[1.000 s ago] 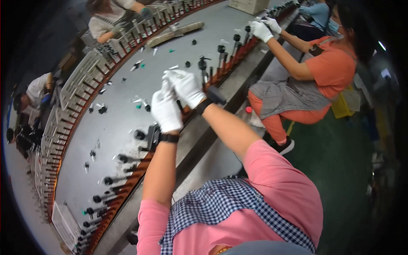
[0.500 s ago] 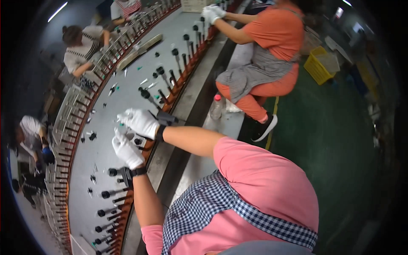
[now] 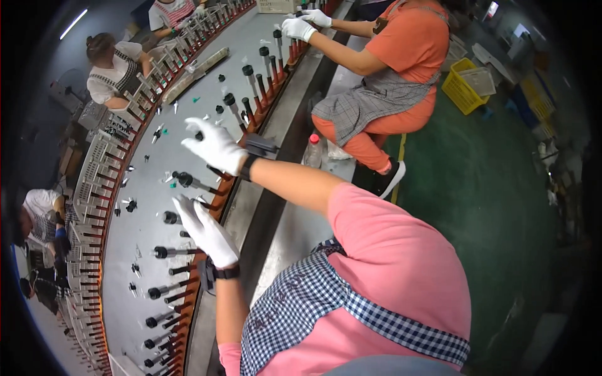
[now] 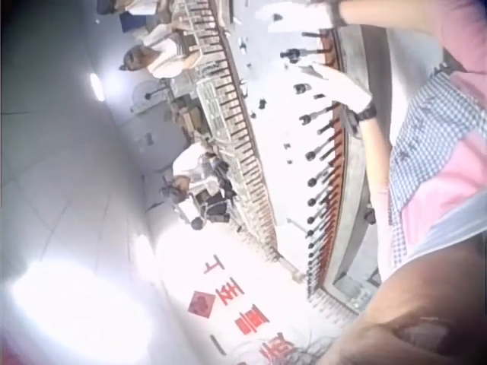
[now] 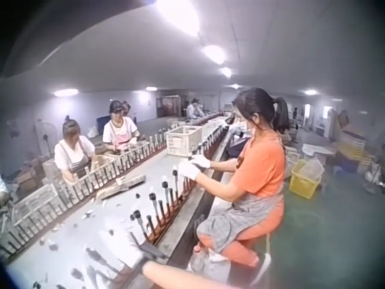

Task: Assembling pump mechanisms for bottles on a production line.

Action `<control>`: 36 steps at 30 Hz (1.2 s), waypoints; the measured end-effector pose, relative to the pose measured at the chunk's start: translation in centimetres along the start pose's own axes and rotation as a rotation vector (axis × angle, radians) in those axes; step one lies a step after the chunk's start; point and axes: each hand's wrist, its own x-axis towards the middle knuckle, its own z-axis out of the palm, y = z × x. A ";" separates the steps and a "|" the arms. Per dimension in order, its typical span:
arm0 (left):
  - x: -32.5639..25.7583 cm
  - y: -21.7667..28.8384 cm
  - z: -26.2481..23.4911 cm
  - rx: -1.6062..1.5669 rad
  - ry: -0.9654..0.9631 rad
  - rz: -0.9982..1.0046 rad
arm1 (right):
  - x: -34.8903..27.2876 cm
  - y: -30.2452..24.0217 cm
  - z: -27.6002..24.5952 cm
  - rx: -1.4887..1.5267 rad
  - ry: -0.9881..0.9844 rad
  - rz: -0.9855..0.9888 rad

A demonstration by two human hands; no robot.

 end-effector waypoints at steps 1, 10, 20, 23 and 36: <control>2.0 -0.2 0.9 0.129 -0.022 0.050 | 0.9 -0.6 0.6 0.046 -0.044 0.104; 8.8 -3.3 -1.3 0.045 0.228 -0.255 | -0.2 -2.5 6.4 0.414 -0.252 0.257; 3.6 -3.3 -9.1 0.124 0.250 -0.188 | -9.0 -3.2 8.5 0.000 -0.208 -0.013; 1.1 -4.1 -12.8 -0.071 0.381 -0.151 | -12.2 -6.7 7.4 -0.178 -0.327 -0.137; 3.2 -3.2 -7.1 0.174 0.083 0.126 | -2.9 -1.5 7.1 -0.082 -0.349 0.187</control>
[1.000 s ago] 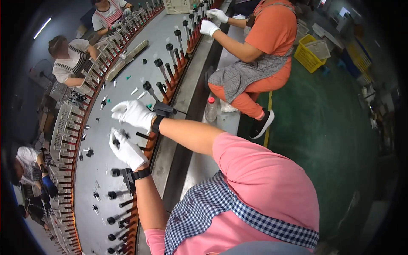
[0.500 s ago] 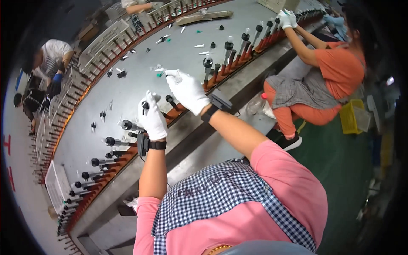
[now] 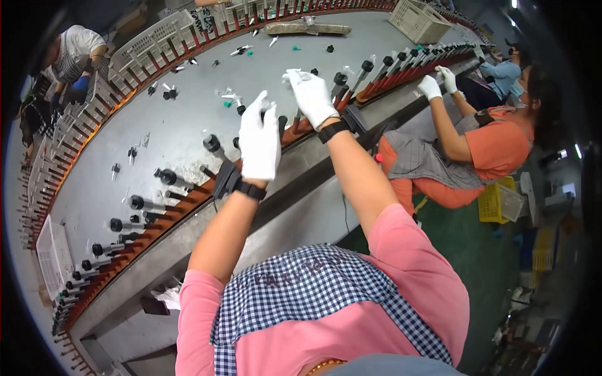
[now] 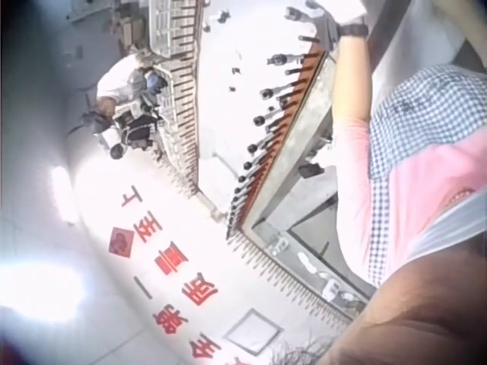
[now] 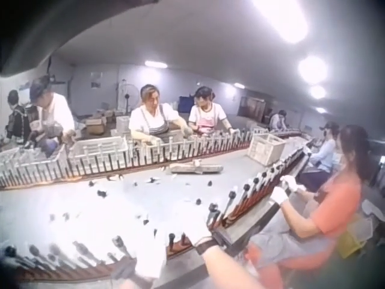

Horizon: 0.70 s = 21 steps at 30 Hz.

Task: Assembling pump mechanisms for bottles on a production line.

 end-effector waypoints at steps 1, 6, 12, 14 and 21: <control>1.3 1.8 0.0 -0.029 -0.040 -0.259 | -0.3 -0.4 0.7 -0.002 0.001 0.002; 2.9 -1.2 -0.8 -0.418 0.128 -0.372 | -1.2 -3.1 3.5 0.220 -0.100 0.149; 0.4 -2.1 -2.5 -0.320 0.146 -0.387 | -5.1 0.0 5.1 0.216 0.170 -0.115; -1.2 -0.9 -3.6 -0.331 0.198 -0.342 | -7.7 0.1 3.8 0.211 0.098 -0.082; -9.0 -0.9 -5.6 -0.008 -0.075 -0.137 | -4.6 5.4 -5.4 -0.017 0.412 -0.265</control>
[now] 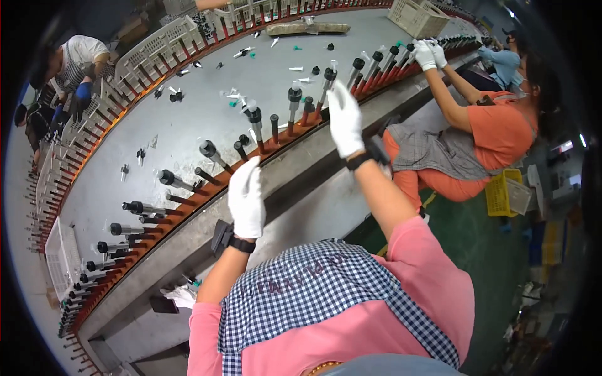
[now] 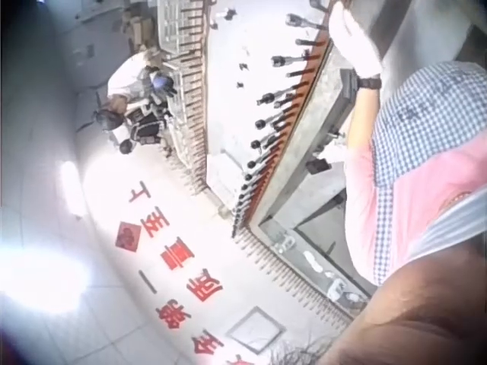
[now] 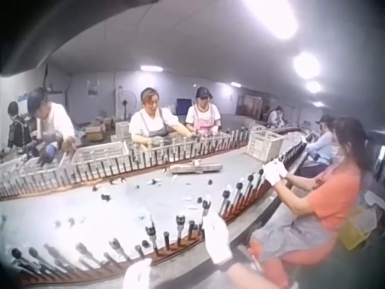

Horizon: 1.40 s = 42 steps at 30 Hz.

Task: Assembling pump mechanisms for bottles on a production line.

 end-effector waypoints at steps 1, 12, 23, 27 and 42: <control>0.6 0.4 1.0 -0.020 -0.031 0.066 | 2.3 1.0 0.1 0.023 0.014 -0.044; 14.6 0.1 6.8 -0.236 0.106 -0.143 | 6.0 -5.6 7.8 0.077 -0.652 0.478; 7.5 -1.9 0.5 -0.423 0.255 -0.082 | -5.9 -6.4 7.8 0.067 -0.289 0.058; 1.4 -3.3 -2.4 -0.126 0.243 -0.136 | -9.4 -0.6 3.1 0.171 -0.351 0.263; 11.0 0.6 4.8 -0.091 0.249 -0.014 | 0.8 -8.2 10.1 0.181 -0.537 0.358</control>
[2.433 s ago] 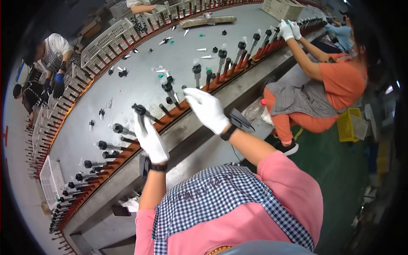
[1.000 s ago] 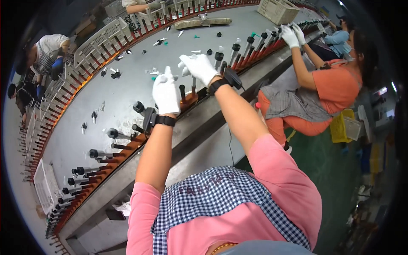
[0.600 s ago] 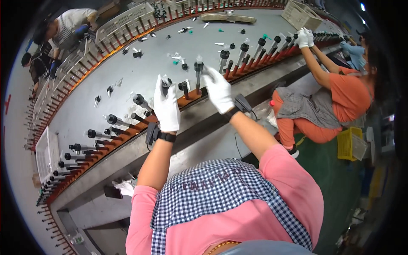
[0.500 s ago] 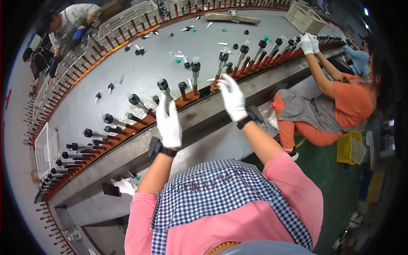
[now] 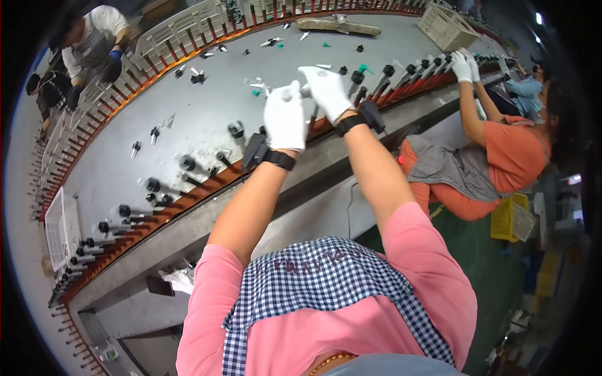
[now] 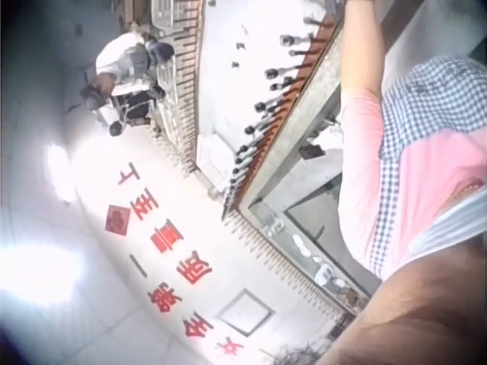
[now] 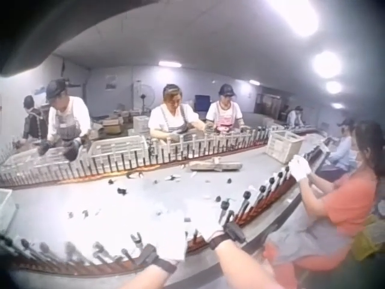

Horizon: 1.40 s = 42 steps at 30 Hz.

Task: Assembling pump mechanisms for bottles on a production line.

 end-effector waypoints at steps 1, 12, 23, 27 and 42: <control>0.9 -1.3 -0.5 -0.011 -0.076 -0.058 | -0.1 0.0 0.8 -0.033 0.036 -0.013; -1.5 0.5 -5.4 -0.053 0.065 -0.133 | -6.9 2.9 1.5 -0.055 0.242 -0.312; -5.0 1.0 -2.1 0.131 -0.170 0.206 | 3.3 4.7 -6.2 0.060 0.352 -0.177; 0.9 0.7 0.8 0.074 -0.033 0.057 | 3.0 2.5 -2.8 0.255 0.123 0.045; -3.9 -1.1 -7.8 0.095 0.027 -0.055 | -8.4 9.3 -0.7 0.086 0.252 -0.132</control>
